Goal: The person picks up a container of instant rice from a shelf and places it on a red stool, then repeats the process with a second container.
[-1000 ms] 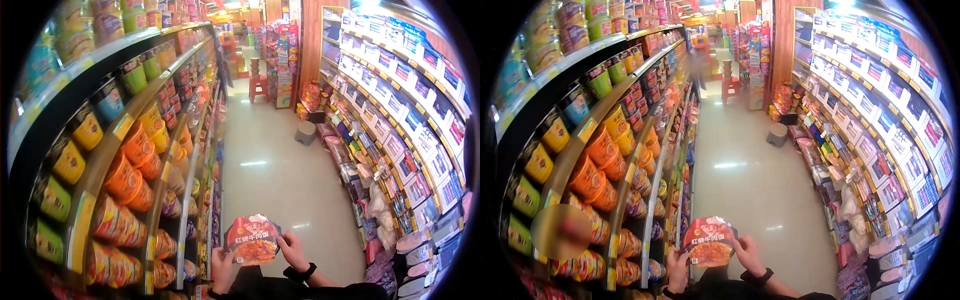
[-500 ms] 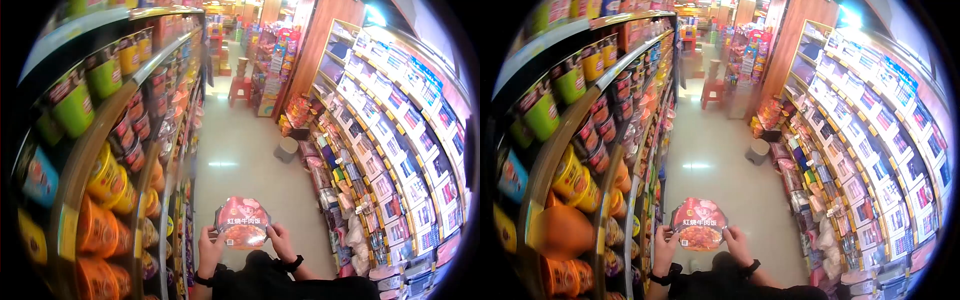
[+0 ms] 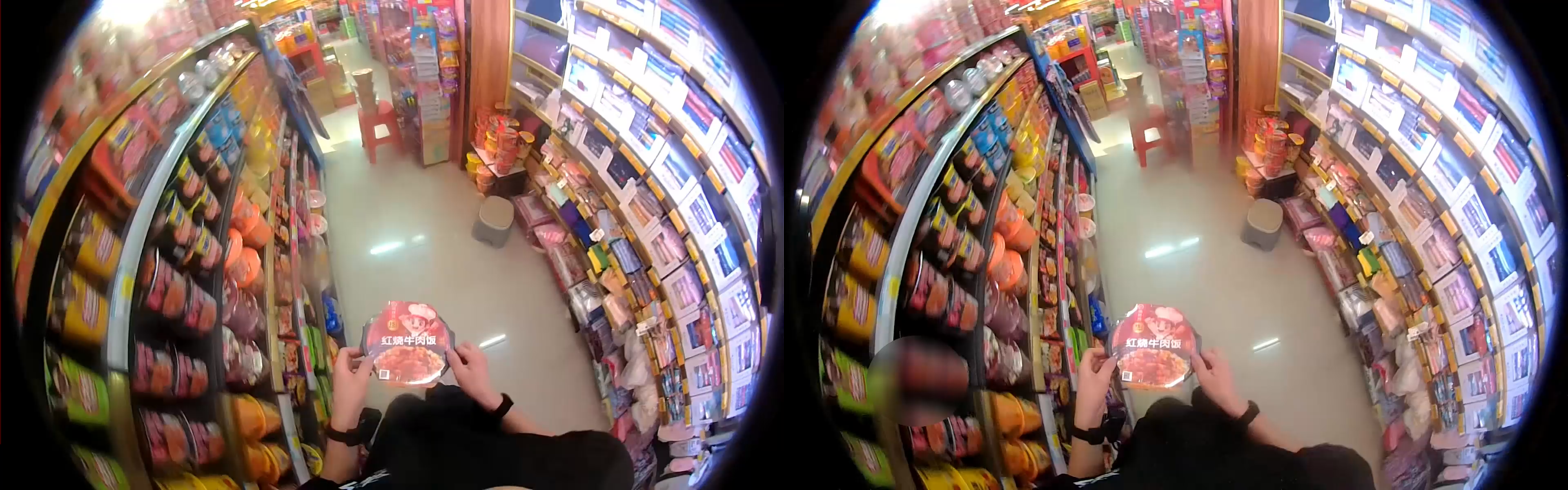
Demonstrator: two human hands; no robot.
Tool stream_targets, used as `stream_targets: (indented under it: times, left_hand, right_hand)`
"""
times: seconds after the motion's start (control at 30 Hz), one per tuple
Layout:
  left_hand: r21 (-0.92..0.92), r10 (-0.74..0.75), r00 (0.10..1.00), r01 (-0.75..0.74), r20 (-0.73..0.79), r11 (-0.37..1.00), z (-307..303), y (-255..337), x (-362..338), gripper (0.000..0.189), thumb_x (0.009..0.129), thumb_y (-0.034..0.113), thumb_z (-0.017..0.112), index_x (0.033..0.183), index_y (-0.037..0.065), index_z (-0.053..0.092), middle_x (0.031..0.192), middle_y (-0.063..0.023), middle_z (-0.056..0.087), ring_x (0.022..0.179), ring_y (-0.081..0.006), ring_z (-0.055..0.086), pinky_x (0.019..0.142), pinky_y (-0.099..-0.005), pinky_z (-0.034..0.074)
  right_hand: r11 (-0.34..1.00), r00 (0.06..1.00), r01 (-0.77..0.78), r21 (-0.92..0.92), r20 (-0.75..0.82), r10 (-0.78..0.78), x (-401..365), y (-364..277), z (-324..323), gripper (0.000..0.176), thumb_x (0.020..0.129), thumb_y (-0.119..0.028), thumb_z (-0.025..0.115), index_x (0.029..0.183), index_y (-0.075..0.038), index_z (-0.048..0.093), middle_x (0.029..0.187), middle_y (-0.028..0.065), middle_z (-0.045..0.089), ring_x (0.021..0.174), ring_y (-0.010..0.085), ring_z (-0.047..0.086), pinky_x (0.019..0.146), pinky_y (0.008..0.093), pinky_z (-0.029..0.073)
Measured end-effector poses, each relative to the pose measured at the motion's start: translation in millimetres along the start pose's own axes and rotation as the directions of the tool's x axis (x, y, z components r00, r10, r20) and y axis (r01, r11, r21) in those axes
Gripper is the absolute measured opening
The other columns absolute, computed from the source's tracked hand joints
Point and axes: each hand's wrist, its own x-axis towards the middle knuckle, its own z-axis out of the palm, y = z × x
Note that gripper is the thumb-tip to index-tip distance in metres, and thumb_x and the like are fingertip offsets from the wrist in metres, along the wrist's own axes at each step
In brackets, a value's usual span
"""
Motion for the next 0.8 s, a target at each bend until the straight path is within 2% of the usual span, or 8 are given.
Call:
stream_targets:
  times: [0.1,0.23,0.37,0.4,0.5,0.63,0.77,0.8]
  left_hand:
    - [0.022,-0.024,0.994,0.027,-0.104,0.999,20.1,28.6,58.7,0.020,0.083,0.008,0.059,0.099,-0.001,0.051,0.082,-0.0086,0.058,0.072,-0.0138,0.056,0.064,-0.0265,0.044]
    - [0.004,-0.088,0.974,0.091,-0.208,0.996,31.3,33.5,144.2,0.020,0.083,0.008,0.059,0.098,-0.001,0.051,0.085,-0.0068,0.057,0.076,-0.0117,0.054,0.066,-0.0260,0.043]
    - [-0.239,-0.189,0.963,0.141,-0.193,0.961,26.5,21.3,243.8,0.015,0.082,0.006,0.057,0.095,0.001,0.051,0.084,-0.0036,0.054,0.074,-0.0106,0.051,0.063,-0.0247,0.042]
    - [-0.208,-0.186,0.958,0.141,-0.217,0.968,24.7,12.9,272.6,0.014,0.083,0.006,0.057,0.093,0.002,0.050,0.083,-0.0026,0.052,0.073,-0.0102,0.050,0.063,-0.0234,0.042]
    - [-0.214,-0.147,0.957,0.093,-0.252,0.972,28.5,13.2,356.0,0.013,0.083,0.006,0.057,0.093,0.002,0.050,0.084,-0.0033,0.051,0.073,-0.0102,0.050,0.062,-0.0233,0.041]
    - [-0.156,-0.086,0.959,0.045,-0.272,0.987,33.7,57.1,459.4,0.013,0.083,0.007,0.057,0.093,0.002,0.050,0.082,-0.0034,0.051,0.071,-0.0106,0.049,0.062,-0.0248,0.041]
    - [-0.163,-0.080,0.978,0.048,-0.191,0.985,50.1,94.1,566.6,0.016,0.082,0.009,0.058,0.094,0.001,0.051,0.080,-0.0034,0.053,0.070,-0.0102,0.050,0.063,-0.0246,0.043]
    - [-0.129,-0.075,0.979,0.051,-0.190,0.990,55.4,92.8,594.3,0.016,0.082,0.008,0.059,0.094,0.001,0.051,0.081,-0.0041,0.054,0.070,-0.0102,0.051,0.063,-0.0241,0.043]
  right_hand:
    - [0.997,0.995,0.037,-0.070,0.094,-0.030,75.5,14.0,6.2,0.027,0.088,-0.023,0.054,0.077,0.001,0.054,0.076,0.0171,0.048,0.072,0.0325,0.048,0.063,0.0391,0.039]
    - [0.998,0.994,0.053,-0.019,0.097,-0.051,174.8,12.5,27.9,0.022,0.087,-0.016,0.057,0.078,0.003,0.056,0.072,0.0137,0.048,0.066,0.0247,0.050,0.059,0.0330,0.040]
    - [0.996,0.977,0.075,-0.046,0.204,-0.064,281.8,28.8,59.2,0.022,0.087,-0.017,0.057,0.079,0.004,0.057,0.073,0.0136,0.050,0.066,0.0239,0.051,0.060,0.0322,0.042]
    - [0.992,0.971,0.109,-0.059,0.222,-0.093,310.3,35.4,70.2,0.024,0.087,-0.019,0.056,0.079,0.004,0.056,0.073,0.0137,0.050,0.065,0.0244,0.050,0.060,0.0333,0.041]
    - [0.996,0.969,0.059,-0.063,0.243,-0.042,392.5,36.9,97.8,0.026,0.088,-0.020,0.056,0.078,0.004,0.056,0.072,0.0133,0.049,0.064,0.0247,0.048,0.059,0.0346,0.040]
    - [0.998,0.956,0.063,-0.018,0.288,-0.055,507.4,3.7,105.8,0.025,0.088,-0.021,0.055,0.079,0.003,0.056,0.071,0.0134,0.048,0.065,0.0246,0.047,0.059,0.0340,0.038]
    - [0.994,0.974,0.108,-0.011,0.200,-0.103,611.0,4.5,117.9,0.023,0.088,-0.019,0.055,0.080,0.003,0.057,0.071,0.0131,0.047,0.066,0.0236,0.047,0.061,0.0327,0.038]
    - [0.996,0.978,0.089,0.001,0.190,-0.088,635.3,7.4,120.1,0.025,0.088,-0.022,0.054,0.079,0.002,0.053,0.075,0.0163,0.048,0.070,0.0302,0.049,0.062,0.0372,0.039]
